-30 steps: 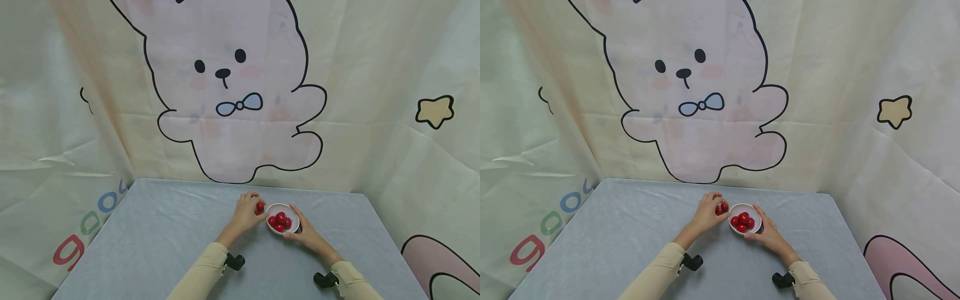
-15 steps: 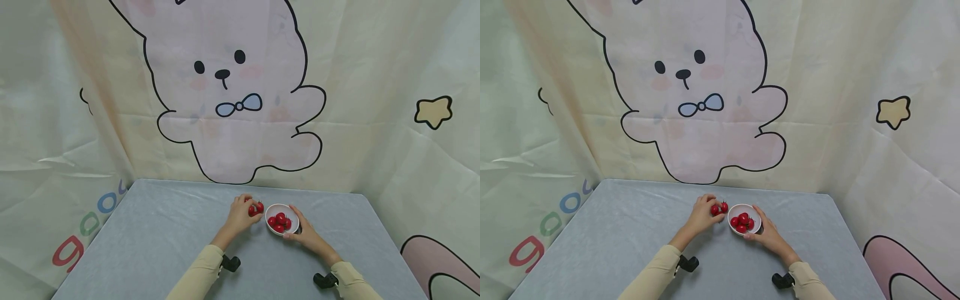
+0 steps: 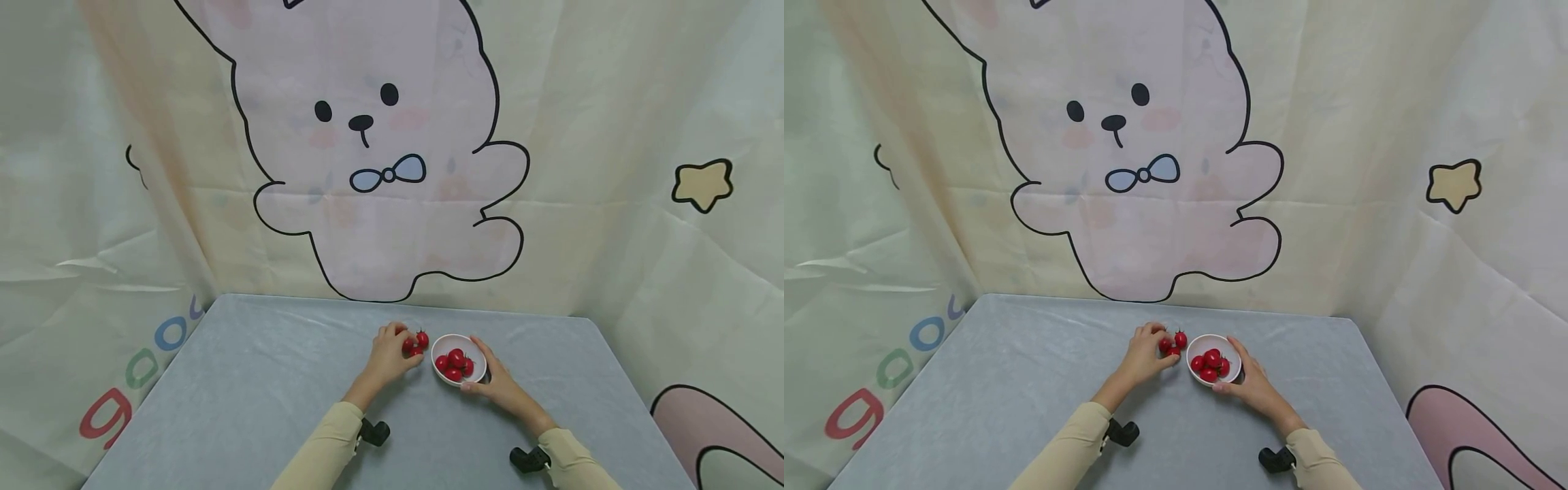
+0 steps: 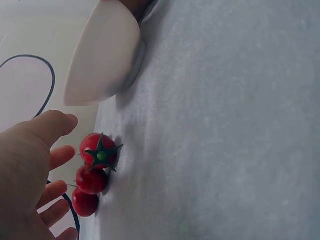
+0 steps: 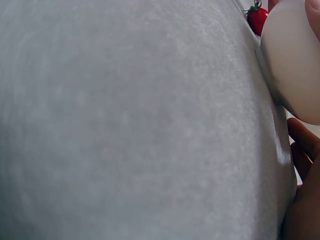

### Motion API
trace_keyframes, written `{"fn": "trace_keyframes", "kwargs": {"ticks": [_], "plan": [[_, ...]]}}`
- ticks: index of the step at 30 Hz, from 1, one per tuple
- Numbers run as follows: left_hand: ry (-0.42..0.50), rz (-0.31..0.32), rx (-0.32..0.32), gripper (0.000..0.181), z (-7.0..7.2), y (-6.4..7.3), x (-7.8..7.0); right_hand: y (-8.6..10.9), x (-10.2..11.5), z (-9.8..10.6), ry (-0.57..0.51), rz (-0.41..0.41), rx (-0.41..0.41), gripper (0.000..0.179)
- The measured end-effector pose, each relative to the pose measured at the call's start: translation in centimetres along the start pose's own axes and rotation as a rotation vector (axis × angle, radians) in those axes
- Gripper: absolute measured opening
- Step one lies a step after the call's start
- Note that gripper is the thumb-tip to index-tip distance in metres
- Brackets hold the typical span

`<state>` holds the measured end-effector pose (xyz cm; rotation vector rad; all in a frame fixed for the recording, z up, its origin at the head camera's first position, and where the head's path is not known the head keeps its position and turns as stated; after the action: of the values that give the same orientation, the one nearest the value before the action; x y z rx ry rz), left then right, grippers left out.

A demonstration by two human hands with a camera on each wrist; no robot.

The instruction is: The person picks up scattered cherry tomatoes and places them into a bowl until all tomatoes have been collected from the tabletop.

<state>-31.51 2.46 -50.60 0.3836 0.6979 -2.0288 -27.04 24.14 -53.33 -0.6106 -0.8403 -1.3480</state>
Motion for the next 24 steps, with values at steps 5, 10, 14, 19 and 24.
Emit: {"fn": "trace_keyframes", "kwargs": {"ticks": [5,10,14,19,24], "plan": [[0.003,0.010,0.004,0.031,-0.1,0.1,0.2,-0.6,-1.2,-0.2,-0.006,0.007,0.005,0.101],[-0.015,0.019,0.015,0.031,-0.3,0.1,0.4,-0.6,-1.3,-0.3,-0.017,-0.009,0.020,0.102],[-0.023,0.031,0.029,0.031,-0.6,0.0,0.6,-0.5,-1.1,-0.4,-0.020,-0.020,0.029,0.101],[-0.043,0.032,0.038,0.032,-0.9,-0.1,0.7,-0.5,-1.2,-0.2,-0.023,-0.032,0.025,0.100],[-0.077,0.028,0.052,0.034,-1.3,0.0,0.8,-0.5,-1.3,-0.3,-0.015,-0.027,0.022,0.101]]}}
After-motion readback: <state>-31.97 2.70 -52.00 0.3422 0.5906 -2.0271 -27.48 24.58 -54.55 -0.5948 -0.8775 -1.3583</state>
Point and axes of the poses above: each hand's wrist, its own y-axis away from the middle knuckle, its own z-axis out of the back of the hand, x = y × z, the point moved 9 cm from there along -y, towards the middle knuckle, and after that the axes turned 11 degrees about -z, right-handed, at the moved point
